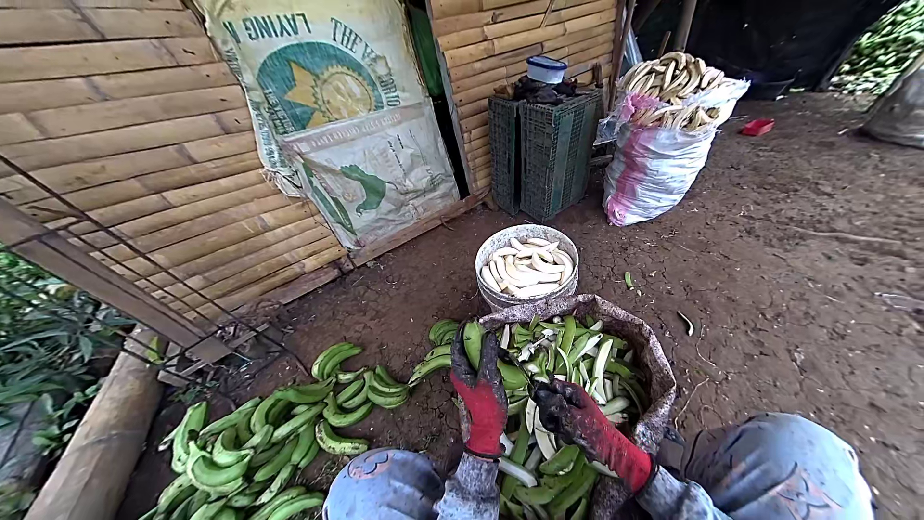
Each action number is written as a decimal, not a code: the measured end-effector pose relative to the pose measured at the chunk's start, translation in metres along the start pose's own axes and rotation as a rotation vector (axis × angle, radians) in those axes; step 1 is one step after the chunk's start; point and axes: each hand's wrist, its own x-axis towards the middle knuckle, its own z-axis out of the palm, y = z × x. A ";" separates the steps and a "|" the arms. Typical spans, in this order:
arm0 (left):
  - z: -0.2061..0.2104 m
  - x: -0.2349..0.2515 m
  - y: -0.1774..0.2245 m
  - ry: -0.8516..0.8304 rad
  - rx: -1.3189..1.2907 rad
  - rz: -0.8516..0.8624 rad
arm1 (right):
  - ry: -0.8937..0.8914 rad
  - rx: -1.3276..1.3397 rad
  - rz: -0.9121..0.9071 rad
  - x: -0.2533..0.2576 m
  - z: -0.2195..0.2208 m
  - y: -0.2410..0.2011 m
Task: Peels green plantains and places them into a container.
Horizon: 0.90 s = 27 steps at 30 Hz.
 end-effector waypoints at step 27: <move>-0.014 0.022 0.005 -0.204 -0.302 -0.448 | 0.038 -0.688 -0.315 0.007 -0.024 -0.025</move>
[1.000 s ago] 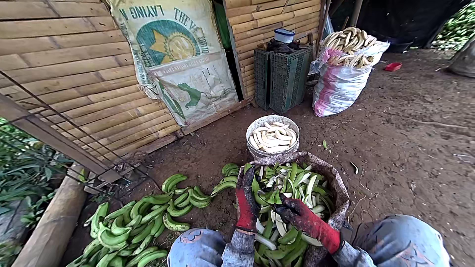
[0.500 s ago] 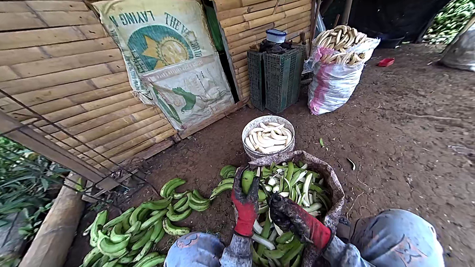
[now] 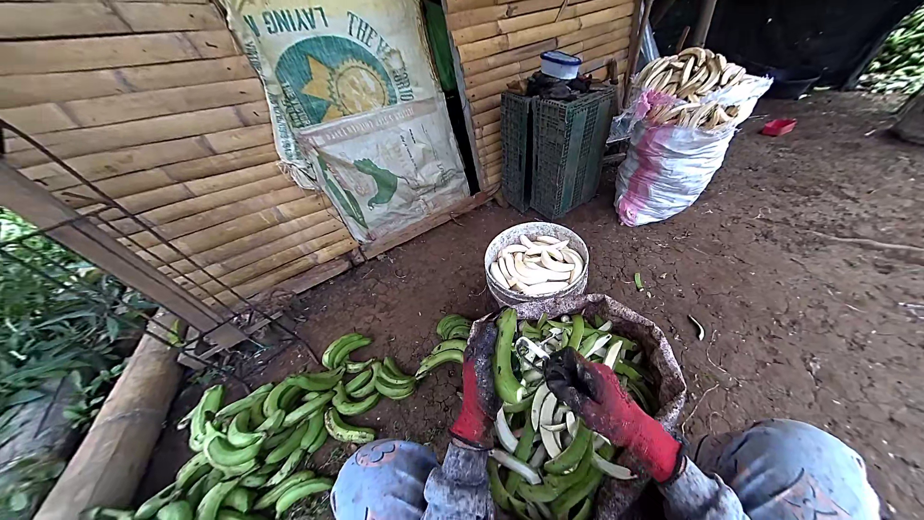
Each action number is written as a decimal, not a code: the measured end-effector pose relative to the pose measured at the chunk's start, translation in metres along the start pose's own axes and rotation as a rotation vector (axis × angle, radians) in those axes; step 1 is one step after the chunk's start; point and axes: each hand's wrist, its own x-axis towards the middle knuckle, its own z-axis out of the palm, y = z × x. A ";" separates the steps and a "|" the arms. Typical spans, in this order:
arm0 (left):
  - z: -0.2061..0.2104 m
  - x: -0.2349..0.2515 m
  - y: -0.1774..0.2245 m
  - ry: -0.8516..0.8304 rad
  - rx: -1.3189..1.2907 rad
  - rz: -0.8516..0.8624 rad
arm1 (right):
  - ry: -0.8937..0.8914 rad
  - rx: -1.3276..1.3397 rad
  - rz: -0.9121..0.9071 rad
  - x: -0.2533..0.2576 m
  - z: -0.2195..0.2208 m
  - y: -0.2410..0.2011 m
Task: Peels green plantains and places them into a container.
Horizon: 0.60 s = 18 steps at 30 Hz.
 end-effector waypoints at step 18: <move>-0.010 0.005 -0.032 0.022 0.109 0.011 | -0.102 -0.172 0.004 0.003 -0.013 0.000</move>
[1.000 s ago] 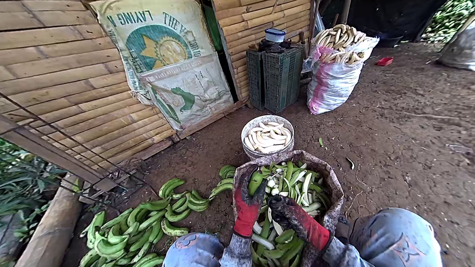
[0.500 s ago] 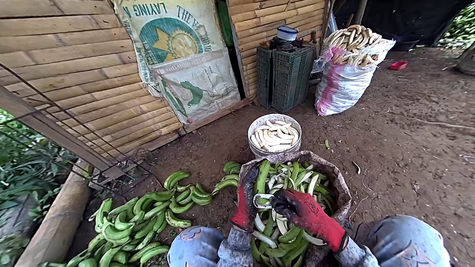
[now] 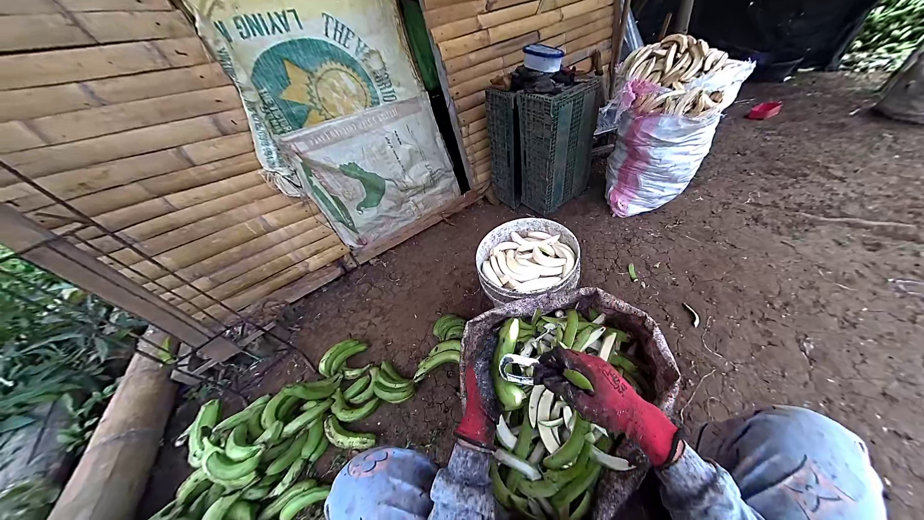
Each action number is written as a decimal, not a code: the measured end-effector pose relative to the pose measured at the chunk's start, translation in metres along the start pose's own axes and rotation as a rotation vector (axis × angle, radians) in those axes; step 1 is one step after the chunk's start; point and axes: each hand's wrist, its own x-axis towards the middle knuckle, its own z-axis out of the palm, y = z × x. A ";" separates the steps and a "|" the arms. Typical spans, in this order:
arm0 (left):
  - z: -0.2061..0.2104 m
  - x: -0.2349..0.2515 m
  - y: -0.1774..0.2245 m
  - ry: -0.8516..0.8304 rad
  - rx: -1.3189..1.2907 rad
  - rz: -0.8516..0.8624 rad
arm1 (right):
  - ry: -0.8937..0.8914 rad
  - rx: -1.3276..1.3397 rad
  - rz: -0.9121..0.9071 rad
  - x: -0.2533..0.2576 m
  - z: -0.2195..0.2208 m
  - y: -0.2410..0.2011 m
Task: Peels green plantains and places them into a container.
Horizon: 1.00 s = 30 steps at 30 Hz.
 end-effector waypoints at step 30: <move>-0.009 -0.002 -0.016 -0.168 -0.016 -0.062 | 0.042 -0.250 0.085 0.002 0.020 0.004</move>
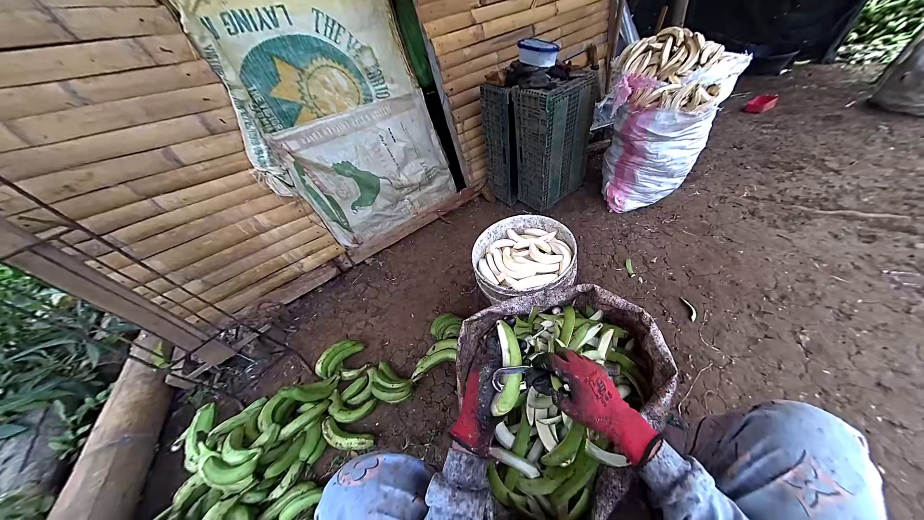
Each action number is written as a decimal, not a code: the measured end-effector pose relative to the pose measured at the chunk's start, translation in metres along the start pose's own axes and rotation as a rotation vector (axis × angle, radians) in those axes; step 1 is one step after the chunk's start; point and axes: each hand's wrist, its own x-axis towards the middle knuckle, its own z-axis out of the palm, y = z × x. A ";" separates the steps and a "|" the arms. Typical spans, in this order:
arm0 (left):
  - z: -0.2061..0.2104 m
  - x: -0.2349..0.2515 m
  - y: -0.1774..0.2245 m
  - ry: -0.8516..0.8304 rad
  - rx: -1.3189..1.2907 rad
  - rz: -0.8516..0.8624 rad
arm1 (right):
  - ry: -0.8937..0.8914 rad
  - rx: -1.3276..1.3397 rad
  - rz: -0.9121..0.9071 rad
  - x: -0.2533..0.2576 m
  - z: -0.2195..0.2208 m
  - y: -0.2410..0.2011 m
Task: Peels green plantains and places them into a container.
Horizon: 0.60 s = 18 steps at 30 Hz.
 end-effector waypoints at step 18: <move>0.019 -0.003 0.004 0.234 -0.352 0.124 | 0.113 -0.057 0.121 -0.003 0.004 -0.023</move>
